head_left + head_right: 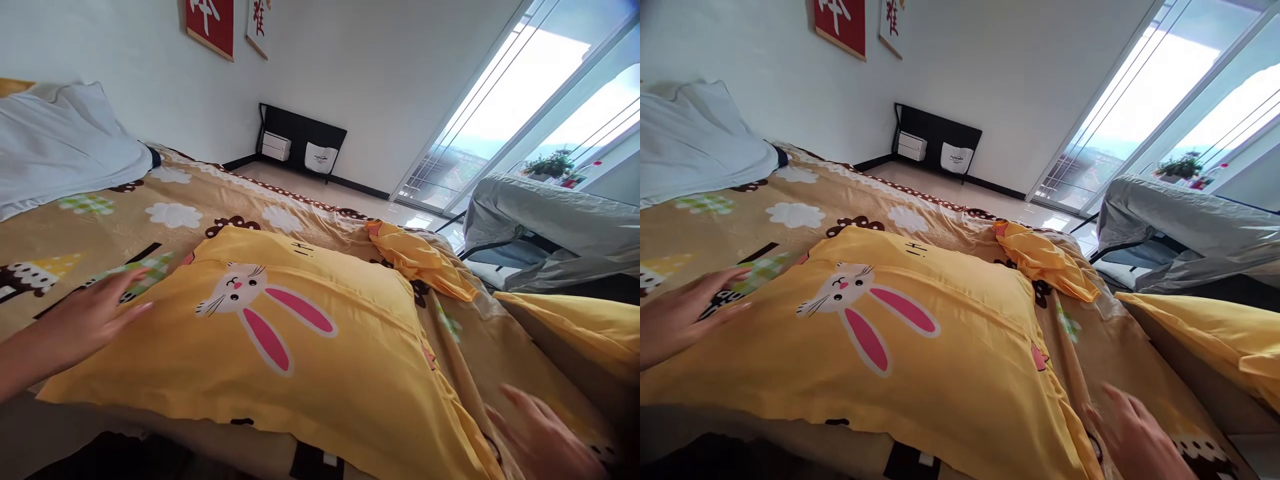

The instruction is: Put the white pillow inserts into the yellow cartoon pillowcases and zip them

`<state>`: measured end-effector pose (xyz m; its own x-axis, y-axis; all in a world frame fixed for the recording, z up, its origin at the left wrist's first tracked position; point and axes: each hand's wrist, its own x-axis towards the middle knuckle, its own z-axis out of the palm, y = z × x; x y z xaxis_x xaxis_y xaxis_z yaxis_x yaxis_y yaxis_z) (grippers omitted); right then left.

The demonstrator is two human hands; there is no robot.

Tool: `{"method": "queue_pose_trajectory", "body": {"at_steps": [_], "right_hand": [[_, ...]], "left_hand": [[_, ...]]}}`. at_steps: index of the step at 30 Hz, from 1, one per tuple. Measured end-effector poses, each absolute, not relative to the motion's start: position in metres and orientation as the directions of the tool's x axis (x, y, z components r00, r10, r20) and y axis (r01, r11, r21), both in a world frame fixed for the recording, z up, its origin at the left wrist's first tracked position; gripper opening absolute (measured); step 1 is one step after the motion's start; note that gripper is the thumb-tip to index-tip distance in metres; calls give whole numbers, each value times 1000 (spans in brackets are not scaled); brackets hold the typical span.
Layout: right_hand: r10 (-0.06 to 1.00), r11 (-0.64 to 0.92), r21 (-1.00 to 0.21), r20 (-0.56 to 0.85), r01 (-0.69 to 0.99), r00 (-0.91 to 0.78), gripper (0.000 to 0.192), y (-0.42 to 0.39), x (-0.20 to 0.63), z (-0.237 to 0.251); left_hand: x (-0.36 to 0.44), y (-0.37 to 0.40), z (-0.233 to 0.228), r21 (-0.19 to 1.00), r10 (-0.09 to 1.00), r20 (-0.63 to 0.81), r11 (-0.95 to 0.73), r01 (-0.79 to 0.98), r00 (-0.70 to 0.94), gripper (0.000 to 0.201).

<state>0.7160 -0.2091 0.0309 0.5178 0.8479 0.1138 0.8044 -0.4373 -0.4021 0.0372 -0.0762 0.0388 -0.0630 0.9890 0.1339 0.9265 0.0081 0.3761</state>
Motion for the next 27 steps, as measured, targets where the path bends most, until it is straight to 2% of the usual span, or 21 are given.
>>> {"method": "queue_pose_trajectory", "body": {"at_steps": [2,4,5,7,10,13,16,18,20,22,24,27], "right_hand": [[899,-265,-305,266,915,349,57,-164,666,65],[922,-51,-256,360,965,144,64,-113,604,91],[924,47,-255,378,966,55,61,-87,573,99],[922,173,-283,383,943,-54,54,-38,523,103],[954,174,-387,294,905,-57,43,17,482,85],[974,141,-420,219,896,-50,39,37,474,51],[968,170,-425,242,889,-69,40,36,479,24],[960,204,-415,261,887,-99,41,36,489,16],[963,184,-386,256,904,-86,43,40,507,13],[973,92,-356,232,930,-8,46,46,533,10],[973,5,-337,219,942,73,50,50,563,4],[967,-46,-320,225,946,122,53,48,608,-11]], "left_hand": [[108,-56,81,299,945,253,-281,912,208,58],[186,-31,125,188,851,195,-520,833,488,52],[224,-17,145,164,814,131,-581,797,566,50],[288,12,172,173,804,46,-591,788,592,47],[341,50,167,238,852,137,-523,818,505,42],[351,68,110,314,895,175,-446,838,411,40],[343,71,46,353,927,158,-374,858,339,43],[335,75,23,373,939,161,-344,862,305,46],[320,86,17,368,951,129,-309,877,281,50],[296,100,17,346,972,46,-233,909,231,54],[267,114,17,322,990,-48,-111,940,133,59],[230,124,13,247,993,-118,25,969,4,63]]}}
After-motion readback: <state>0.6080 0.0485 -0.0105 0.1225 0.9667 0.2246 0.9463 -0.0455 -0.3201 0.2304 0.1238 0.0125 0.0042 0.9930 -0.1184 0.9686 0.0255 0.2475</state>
